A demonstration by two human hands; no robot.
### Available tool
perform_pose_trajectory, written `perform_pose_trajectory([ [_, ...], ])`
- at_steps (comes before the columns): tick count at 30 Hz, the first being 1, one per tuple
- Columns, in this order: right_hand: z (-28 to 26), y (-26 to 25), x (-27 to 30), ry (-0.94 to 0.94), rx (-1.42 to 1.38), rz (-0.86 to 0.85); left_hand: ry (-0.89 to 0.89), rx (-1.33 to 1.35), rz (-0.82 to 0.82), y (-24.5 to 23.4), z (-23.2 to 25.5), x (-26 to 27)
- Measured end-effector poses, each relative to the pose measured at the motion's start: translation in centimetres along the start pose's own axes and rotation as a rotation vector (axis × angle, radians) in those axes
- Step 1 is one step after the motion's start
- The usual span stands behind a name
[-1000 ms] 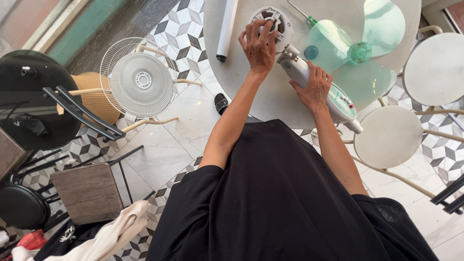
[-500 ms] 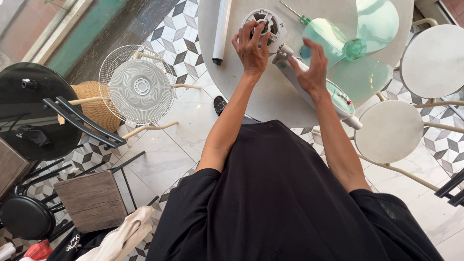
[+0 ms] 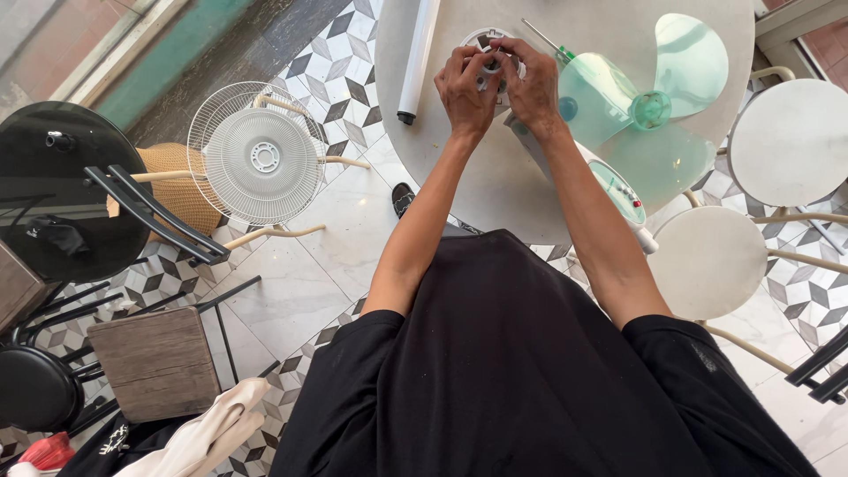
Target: The person cleans a fan base and several fan components with a cloth, then assembles the fan motor onto the stand and attaches the central hub. The person handles the fan base, motor, and hub parts on a table.
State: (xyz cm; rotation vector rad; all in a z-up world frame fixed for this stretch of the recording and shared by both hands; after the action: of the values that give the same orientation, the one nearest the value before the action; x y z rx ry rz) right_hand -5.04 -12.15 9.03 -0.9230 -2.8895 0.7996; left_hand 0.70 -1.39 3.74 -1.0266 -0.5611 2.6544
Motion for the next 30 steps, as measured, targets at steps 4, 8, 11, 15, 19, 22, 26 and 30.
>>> perform_pose_trajectory([
  [4, -0.2, 0.2, 0.0, -0.007, 0.009, 0.026, -0.003, -0.012, 0.001, -0.3, 0.3, -0.3],
  [8, -0.5, 0.2, 0.4, -0.041, -0.065, 0.048, 0.008, 0.007, 0.007, -1.1, 0.8, -0.4],
  [11, -0.6, 0.1, 0.5, -0.057, -0.018, 0.053, -0.010, 0.067, 0.010, -1.5, 0.7, -0.4],
  [15, -0.7, -0.1, 0.4, -0.054, 0.061, 0.065, -0.004, 0.026, -0.022, -1.4, 0.2, -0.4],
  [19, -0.8, -0.2, 0.3, -0.004, 0.109, 0.058, 0.053, -0.068, -0.031, -1.4, 0.1, -0.1],
  [22, -0.6, -0.1, 0.2, -0.002, 0.107, 0.057, 0.059, -0.084, -0.026, -1.3, 0.3, 0.1],
  [26, 0.2, 0.3, 0.1, 0.024, 0.080, 0.060, 0.059, -0.111, -0.020, -1.0, 1.0, 0.3],
  [30, 0.7, 0.6, 0.0, 0.009, 0.088, 0.069, -0.016, -0.143, -0.037, -1.0, 1.6, 0.3],
])
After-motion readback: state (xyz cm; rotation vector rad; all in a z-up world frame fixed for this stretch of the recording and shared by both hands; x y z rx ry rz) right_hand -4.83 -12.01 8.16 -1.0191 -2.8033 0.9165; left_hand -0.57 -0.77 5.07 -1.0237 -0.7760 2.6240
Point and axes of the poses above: each hand's wrist, its own x-axis away from the middle knuckle, its own y-axis out of the palm, z = x × y, the point moved 1 cm from there along -x, towards the middle knuckle, and after that the axes turned 12 degrees about y, right-handed, at the moved point
